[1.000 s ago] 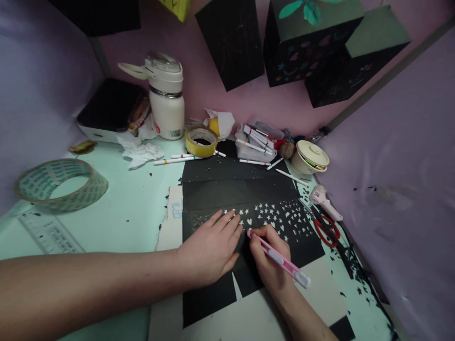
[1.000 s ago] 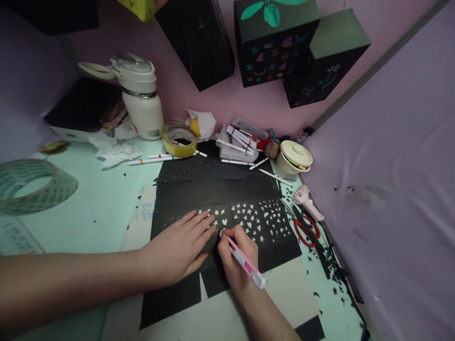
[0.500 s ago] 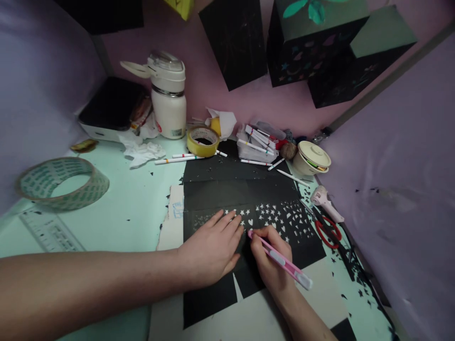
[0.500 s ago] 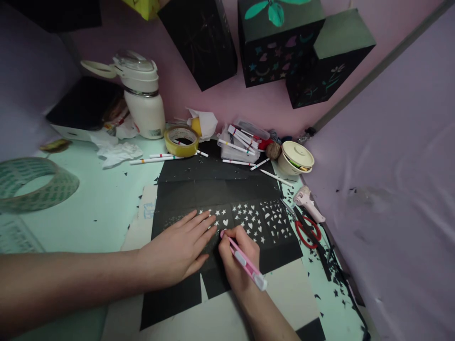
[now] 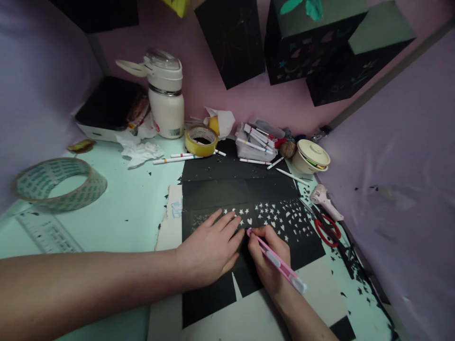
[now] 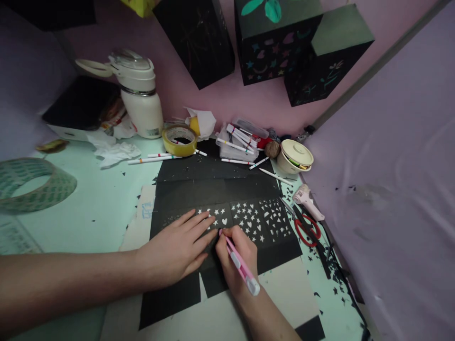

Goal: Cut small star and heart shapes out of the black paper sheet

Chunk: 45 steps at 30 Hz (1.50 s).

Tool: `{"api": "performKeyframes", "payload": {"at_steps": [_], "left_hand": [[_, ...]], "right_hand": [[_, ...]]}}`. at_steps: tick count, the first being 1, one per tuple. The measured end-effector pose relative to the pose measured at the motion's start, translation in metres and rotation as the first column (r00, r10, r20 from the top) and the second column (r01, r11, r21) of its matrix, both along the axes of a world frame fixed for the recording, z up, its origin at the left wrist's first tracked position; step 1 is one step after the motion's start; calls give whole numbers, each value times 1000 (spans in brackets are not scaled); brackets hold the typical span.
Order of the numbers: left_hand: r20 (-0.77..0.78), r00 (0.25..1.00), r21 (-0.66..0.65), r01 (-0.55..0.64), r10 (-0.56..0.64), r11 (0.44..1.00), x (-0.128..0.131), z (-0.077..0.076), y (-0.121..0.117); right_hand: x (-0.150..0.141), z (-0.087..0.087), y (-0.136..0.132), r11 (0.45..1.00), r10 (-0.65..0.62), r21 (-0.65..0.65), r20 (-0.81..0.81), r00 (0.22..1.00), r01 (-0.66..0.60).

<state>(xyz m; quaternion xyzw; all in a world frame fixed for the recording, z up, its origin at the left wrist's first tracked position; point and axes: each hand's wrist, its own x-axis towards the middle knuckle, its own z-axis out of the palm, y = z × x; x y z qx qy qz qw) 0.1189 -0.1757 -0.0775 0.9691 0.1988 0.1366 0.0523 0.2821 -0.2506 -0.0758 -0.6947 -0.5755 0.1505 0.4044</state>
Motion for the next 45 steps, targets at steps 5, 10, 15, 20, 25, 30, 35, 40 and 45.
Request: {"api": "performKeyframes", "payload": {"at_steps": [5, 10, 15, 20, 25, 30, 35, 40, 45], "left_hand": [[-20, 1000, -2, 1, -1, 1000, 0, 2, 0], [-5, 1000, 5, 2, -2, 1000, 0, 1, 0], [-1, 1000, 5, 0, 0, 1000, 0, -1, 0], [-6, 1000, 7, -1, 1, 1000, 1, 0, 0], [-10, 1000, -4, 0, 0, 1000, 0, 0, 1], [-14, 1000, 5, 5, -5, 1000, 1, 0, 2], [-10, 1000, -1, 4, -4, 1000, 1, 1, 0], [-11, 1000, -3, 7, -7, 1000, 0, 2, 1], [-10, 1000, -3, 5, -5, 1000, 0, 1, 1]], "right_hand": [[1, -1, -2, 1000, 29, -8, 20, 999, -29], [1, 0, -2, 999, 32, 3, 29, 999, -32], [1, 1, -1, 1000, 22, 3, 18, 1000, -22], [2, -1, -1, 1000, 29, 6, 29, 999, -29], [1, -1, -1, 998, 55, -9, 76, 996, -54], [1, 0, -2, 997, 71, -18, 92, 993, -70], [2, -2, -3, 999, 37, -4, 43, 998, -37], [2, -1, -2, 999, 46, 0, 23, 999, -46], [2, 1, -1, 1000, 18, -16, -11, 1000, -18]]}}
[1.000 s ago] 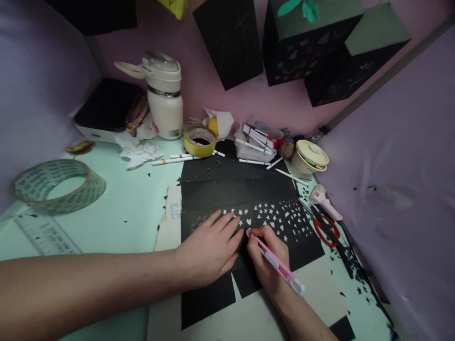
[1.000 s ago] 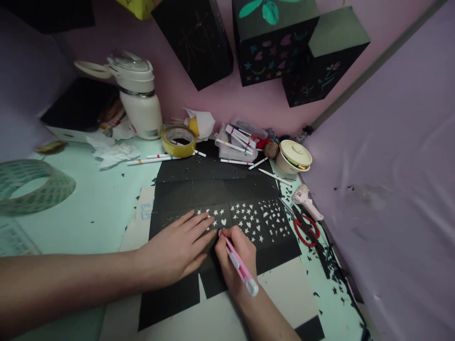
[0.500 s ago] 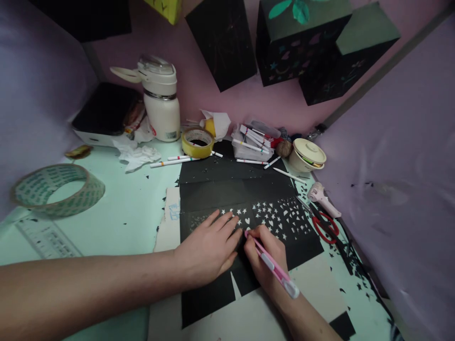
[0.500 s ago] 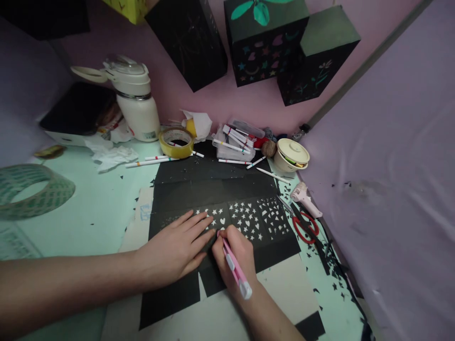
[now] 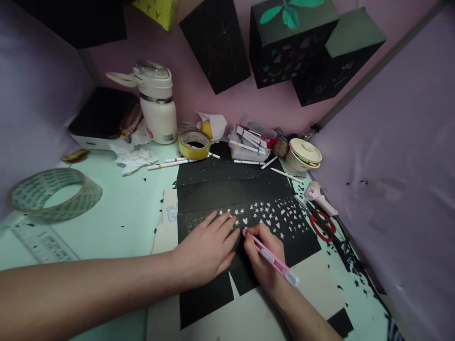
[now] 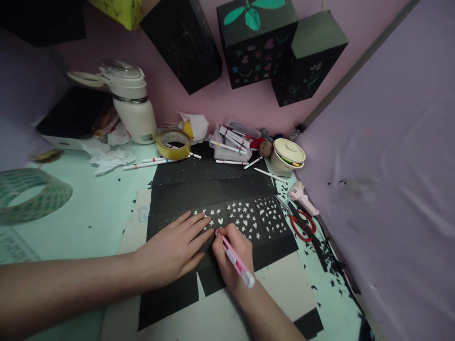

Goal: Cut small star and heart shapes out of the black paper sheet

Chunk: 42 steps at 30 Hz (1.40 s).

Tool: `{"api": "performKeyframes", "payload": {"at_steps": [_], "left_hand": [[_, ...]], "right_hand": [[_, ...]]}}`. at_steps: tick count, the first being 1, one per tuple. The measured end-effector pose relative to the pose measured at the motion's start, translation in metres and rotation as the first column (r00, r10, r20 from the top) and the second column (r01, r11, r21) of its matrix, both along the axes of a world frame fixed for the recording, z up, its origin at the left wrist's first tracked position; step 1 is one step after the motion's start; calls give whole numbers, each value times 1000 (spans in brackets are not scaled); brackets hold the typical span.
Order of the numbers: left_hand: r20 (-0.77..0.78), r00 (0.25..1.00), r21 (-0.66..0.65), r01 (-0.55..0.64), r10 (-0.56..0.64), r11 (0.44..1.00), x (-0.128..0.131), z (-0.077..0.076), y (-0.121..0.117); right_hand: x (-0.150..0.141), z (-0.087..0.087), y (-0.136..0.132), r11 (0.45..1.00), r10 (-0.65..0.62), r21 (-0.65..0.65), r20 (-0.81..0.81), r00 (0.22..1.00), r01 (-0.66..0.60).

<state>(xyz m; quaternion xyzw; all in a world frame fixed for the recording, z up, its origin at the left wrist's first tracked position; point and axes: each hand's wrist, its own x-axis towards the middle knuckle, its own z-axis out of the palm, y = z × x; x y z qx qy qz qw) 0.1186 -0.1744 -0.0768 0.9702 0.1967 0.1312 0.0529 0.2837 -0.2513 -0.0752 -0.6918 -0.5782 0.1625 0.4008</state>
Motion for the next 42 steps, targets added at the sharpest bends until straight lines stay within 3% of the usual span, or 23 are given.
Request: {"api": "performKeyframes", "payload": {"at_steps": [22, 25, 28, 32, 37, 42], "left_hand": [[21, 1000, 18, -7, 7, 1000, 0, -2, -1], [30, 1000, 31, -11, 10, 999, 0, -3, -1], [23, 1000, 36, -7, 6, 999, 1, -4, -1], [18, 1000, 36, -6, 6, 999, 1, -5, -1], [12, 1000, 42, -10, 9, 999, 1, -3, -1], [-3, 1000, 53, -9, 9, 999, 0, -2, -2]], "right_hand": [[9, 7, 6, 993, -7, -118, -146, 989, -11], [20, 16, 10, 973, 91, -199, -121, 988, -114], [37, 24, 16, 920, 277, -266, -84, 957, -289], [56, 19, 22, 851, 511, -146, 10, 859, -505], [64, 2, 23, 796, 595, 29, 151, 790, -605], [64, 0, 22, 779, 609, 42, 190, 770, -626]]}}
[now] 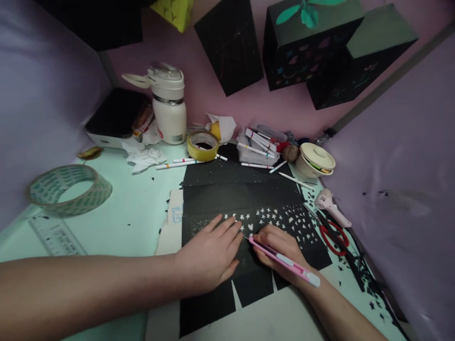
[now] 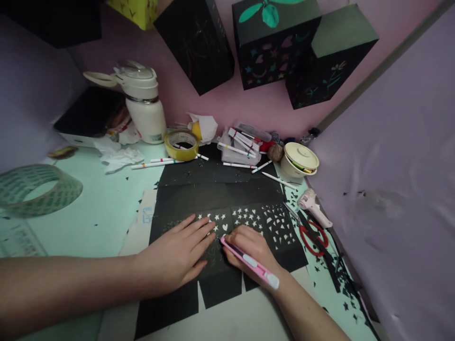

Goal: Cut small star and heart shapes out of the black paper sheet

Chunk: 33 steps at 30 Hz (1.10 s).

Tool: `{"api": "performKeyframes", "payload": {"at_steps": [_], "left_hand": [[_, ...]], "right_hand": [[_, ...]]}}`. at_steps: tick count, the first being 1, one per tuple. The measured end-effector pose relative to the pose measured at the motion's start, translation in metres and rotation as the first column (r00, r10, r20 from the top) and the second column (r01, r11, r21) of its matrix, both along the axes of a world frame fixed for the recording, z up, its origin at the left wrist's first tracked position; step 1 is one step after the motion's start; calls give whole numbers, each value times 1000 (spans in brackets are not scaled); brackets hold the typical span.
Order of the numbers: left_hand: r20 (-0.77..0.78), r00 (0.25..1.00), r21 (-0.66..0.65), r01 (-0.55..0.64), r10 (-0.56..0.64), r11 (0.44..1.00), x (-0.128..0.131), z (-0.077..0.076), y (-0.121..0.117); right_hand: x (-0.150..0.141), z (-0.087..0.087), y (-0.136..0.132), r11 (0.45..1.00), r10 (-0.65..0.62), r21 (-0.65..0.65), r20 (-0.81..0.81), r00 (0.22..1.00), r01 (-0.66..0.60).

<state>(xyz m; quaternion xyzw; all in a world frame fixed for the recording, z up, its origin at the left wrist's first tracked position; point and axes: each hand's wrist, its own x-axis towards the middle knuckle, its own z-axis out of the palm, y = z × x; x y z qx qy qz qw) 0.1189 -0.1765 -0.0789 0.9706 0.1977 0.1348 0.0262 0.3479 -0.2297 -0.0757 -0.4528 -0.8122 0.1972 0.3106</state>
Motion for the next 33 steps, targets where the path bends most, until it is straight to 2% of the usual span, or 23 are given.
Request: {"api": "performKeyframes", "payload": {"at_steps": [13, 23, 29, 33], "left_hand": [[17, 1000, 10, -7, 7, 1000, 0, 0, -2], [30, 1000, 1, -8, 8, 1000, 0, 0, 0], [17, 1000, -13, -2, 2, 1000, -1, 1, 0], [24, 1000, -19, 2, -1, 1000, -1, 1, 0]], "right_hand": [[3, 0, 2, 993, -18, -116, -171, 985, -2], [4, 3, 3, 990, 8, -134, -188, 982, -33], [4, 5, 2, 984, -44, -180, -205, 978, 7], [4, 7, 2, 981, -35, -192, -199, 979, -4]]}}
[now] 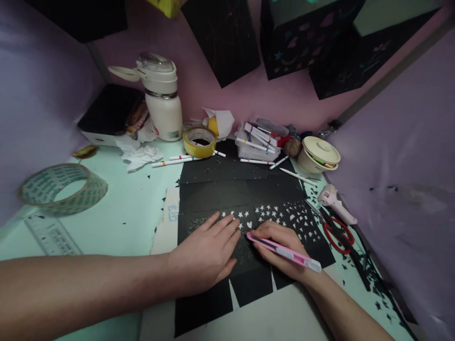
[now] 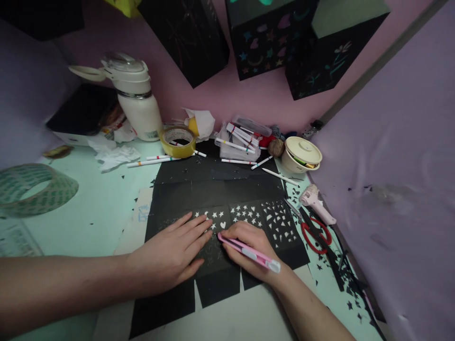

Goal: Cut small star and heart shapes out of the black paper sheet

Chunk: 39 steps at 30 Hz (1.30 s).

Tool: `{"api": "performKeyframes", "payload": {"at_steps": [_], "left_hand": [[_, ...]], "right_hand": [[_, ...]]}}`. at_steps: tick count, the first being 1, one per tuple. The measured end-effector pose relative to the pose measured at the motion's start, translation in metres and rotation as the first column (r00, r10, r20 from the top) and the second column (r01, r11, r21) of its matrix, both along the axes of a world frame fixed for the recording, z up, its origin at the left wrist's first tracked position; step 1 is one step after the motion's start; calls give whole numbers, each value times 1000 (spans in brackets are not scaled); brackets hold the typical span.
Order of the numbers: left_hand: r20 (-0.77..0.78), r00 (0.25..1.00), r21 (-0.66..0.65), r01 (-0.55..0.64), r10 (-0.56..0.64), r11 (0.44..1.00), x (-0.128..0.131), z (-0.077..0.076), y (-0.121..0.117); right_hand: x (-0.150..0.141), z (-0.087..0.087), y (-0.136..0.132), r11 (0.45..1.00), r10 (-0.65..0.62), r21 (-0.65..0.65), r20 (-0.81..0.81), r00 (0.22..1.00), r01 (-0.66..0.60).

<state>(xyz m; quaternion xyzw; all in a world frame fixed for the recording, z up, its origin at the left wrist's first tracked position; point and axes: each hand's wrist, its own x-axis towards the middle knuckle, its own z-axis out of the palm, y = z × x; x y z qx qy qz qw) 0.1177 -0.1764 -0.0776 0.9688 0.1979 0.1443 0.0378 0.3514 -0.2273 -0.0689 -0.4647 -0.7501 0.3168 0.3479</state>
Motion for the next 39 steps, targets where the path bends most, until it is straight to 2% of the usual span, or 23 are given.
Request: {"api": "performKeyframes", "payload": {"at_steps": [11, 18, 23, 31, 39], "left_hand": [[-12, 1000, -8, 4, -4, 1000, 2, 1, 1], [-15, 1000, -18, 3, -3, 1000, 0, 0, 0], [-35, 999, -16, 3, -3, 1000, 0, 0, 0], [-36, 999, -9, -4, 4, 1000, 1, -1, 0], [-54, 999, -4, -3, 3, 1000, 1, -2, -1]], "right_hand": [[-4, 4, -1, 1000, 29, 1, 41, 999, -29], [-19, 7, -10, 997, -41, 67, 150, 988, 32], [-22, 4, -12, 993, -100, 83, 139, 985, 89], [-24, -5, -15, 992, -99, 83, 100, 990, 90], [-24, -4, -16, 991, -120, 82, 121, 985, 110]]}}
